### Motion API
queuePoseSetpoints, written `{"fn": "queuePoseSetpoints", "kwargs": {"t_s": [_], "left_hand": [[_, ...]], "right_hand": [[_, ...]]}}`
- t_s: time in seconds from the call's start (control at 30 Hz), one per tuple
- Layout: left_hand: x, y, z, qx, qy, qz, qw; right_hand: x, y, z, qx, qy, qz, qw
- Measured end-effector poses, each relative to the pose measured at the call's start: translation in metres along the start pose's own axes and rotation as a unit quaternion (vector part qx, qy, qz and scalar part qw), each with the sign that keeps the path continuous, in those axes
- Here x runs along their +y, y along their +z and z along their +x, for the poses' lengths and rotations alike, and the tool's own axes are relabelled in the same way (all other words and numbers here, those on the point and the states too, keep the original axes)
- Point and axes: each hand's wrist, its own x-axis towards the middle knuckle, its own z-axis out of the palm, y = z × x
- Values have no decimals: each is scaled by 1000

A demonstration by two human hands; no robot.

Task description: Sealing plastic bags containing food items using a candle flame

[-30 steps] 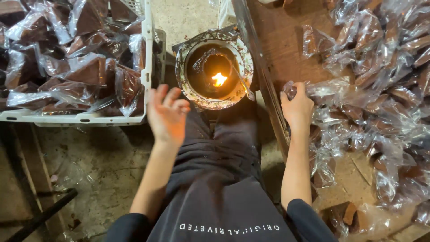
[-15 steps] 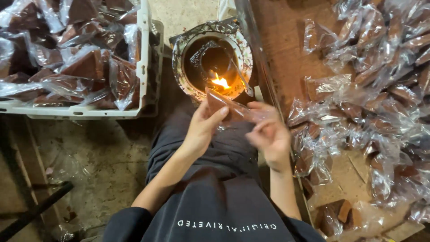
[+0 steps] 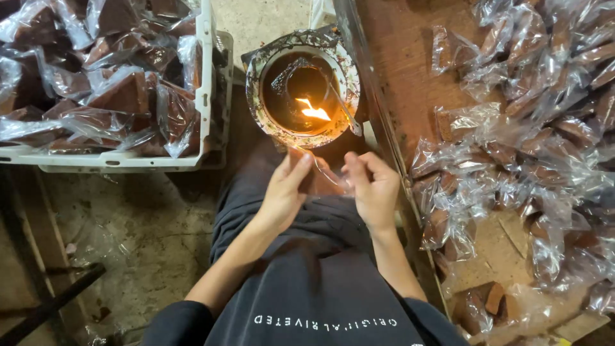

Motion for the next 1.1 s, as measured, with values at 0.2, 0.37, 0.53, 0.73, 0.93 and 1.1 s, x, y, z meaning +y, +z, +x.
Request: {"fn": "queuePoseSetpoints", "kwargs": {"t_s": [0.2, 0.37, 0.53, 0.73, 0.93, 1.1], "left_hand": [[21, -26, 15, 69, 113, -10, 991], [18, -17, 10, 75, 103, 45, 991], [21, -29, 23, 45, 181, 140, 972], [34, -28, 23, 13, 286, 200, 937], [26, -9, 11, 46, 367, 191, 909], [-17, -29, 1, -62, 360, 569, 736]], "right_hand": [[7, -17, 22, -15, -8, 238, 971], [2, -4, 7, -108, 6, 273, 956], [-23, -1, 12, -39, -88, 118, 988], [3, 8, -2, -242, -56, 124, 961], [-13, 9, -6, -170, 204, 431, 863], [-4, 16, -5, -160, 186, 479, 843]]}}
